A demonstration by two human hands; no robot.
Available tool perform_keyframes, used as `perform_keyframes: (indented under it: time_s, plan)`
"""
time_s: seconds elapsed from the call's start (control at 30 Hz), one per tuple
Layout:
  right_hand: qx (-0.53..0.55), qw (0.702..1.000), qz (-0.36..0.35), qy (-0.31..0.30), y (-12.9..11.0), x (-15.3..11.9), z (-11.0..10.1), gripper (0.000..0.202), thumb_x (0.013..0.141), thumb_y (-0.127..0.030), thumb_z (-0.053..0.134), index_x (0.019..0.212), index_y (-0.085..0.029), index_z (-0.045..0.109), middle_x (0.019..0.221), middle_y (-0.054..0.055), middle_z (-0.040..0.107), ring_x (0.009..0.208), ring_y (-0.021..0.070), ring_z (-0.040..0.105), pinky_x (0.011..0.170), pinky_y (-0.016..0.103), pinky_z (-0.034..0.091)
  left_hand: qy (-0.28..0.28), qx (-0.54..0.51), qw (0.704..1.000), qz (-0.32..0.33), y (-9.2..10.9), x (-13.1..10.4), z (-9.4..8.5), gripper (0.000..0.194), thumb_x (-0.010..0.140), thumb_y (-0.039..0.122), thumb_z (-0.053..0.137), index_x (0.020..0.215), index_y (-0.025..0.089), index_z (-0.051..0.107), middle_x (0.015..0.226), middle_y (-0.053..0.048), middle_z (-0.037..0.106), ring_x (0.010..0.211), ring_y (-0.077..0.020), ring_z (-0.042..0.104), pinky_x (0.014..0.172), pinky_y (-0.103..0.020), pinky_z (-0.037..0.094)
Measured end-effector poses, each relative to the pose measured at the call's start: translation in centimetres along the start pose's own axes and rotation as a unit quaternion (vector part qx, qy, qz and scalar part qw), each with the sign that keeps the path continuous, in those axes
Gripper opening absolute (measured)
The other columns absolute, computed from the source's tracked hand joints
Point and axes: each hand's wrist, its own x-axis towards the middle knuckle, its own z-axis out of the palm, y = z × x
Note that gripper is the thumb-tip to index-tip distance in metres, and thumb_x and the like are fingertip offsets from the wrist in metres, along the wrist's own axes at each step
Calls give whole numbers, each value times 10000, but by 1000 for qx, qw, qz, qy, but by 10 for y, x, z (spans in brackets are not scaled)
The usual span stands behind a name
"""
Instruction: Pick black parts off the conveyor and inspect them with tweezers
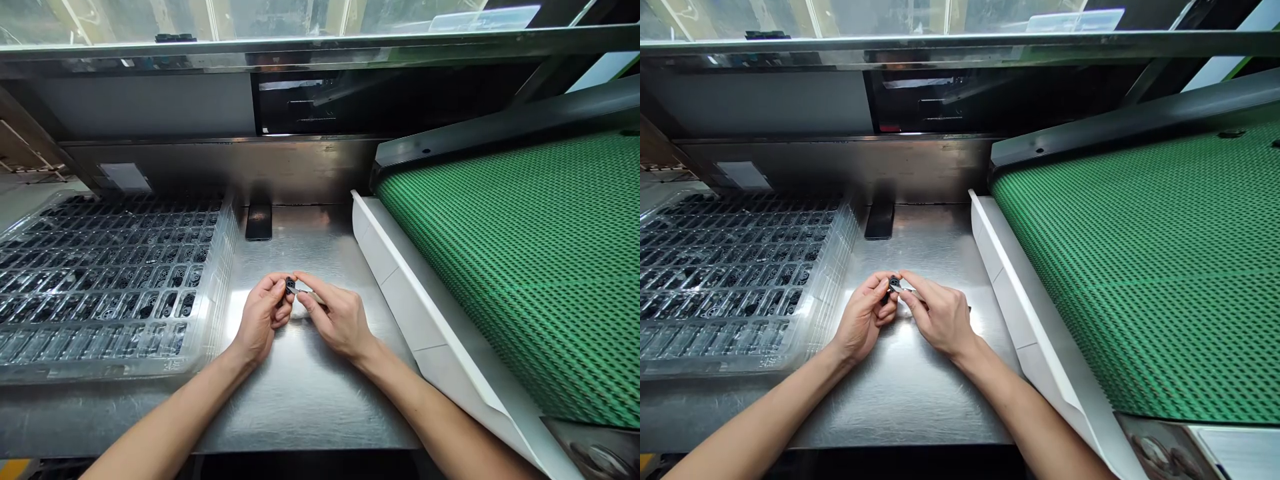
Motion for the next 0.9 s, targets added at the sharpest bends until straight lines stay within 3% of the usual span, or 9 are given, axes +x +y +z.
perform_keyframes:
  time_s: [0.17,0.27,0.37,0.53,0.7,0.8,0.9]
  plan:
    - [0,1000,8,19,1,2,-2,299,1176,-299,570,1437,-203,682,1216,52,776,893,173,741,787,272,506,-7,-11,1000,-9,1,2,-2,422,877,455,896,1106,151,713,809,10,585,519,-34,376,445,-151,211]
    - [22,998,48,36,0,3,-4,325,1171,-344,574,1423,-174,688,941,19,755,682,151,638,686,278,461,-11,-17,1000,-13,2,1,-1,414,883,445,886,1116,149,714,827,11,582,518,-32,369,434,-149,215]
    - [50,995,78,40,-1,5,-5,362,1156,-389,588,1421,-161,685,793,-16,671,627,150,559,655,279,433,-18,-18,999,-21,1,1,0,426,873,453,886,1113,154,701,825,15,581,506,-33,365,421,-150,218]
    - [69,993,90,17,0,4,-1,360,1112,-411,651,1366,-165,717,900,26,722,690,169,619,698,285,487,-32,-24,997,-66,-3,1,3,497,816,501,910,1078,173,646,774,25,572,487,-39,350,415,-162,181]
    - [45,997,67,1,0,-2,1,321,1107,-338,584,1342,-174,729,1007,64,756,770,203,699,748,302,552,-24,-27,995,-97,-7,-3,7,570,733,556,947,982,189,589,754,28,560,466,-32,330,429,-190,110]
    - [-19,998,52,38,3,-4,-1,359,1081,-367,589,1360,-197,737,1010,58,755,728,202,694,770,319,578,-29,-21,993,-108,-7,0,6,591,659,506,980,976,188,594,710,42,553,449,-27,308,434,-194,104]
    - [-60,992,85,74,8,-4,-2,414,1053,-476,630,1355,-220,753,985,81,753,696,222,690,760,353,597,-36,-13,993,-110,-7,4,3,568,634,502,962,946,197,598,662,61,536,438,-34,305,431,-199,114]
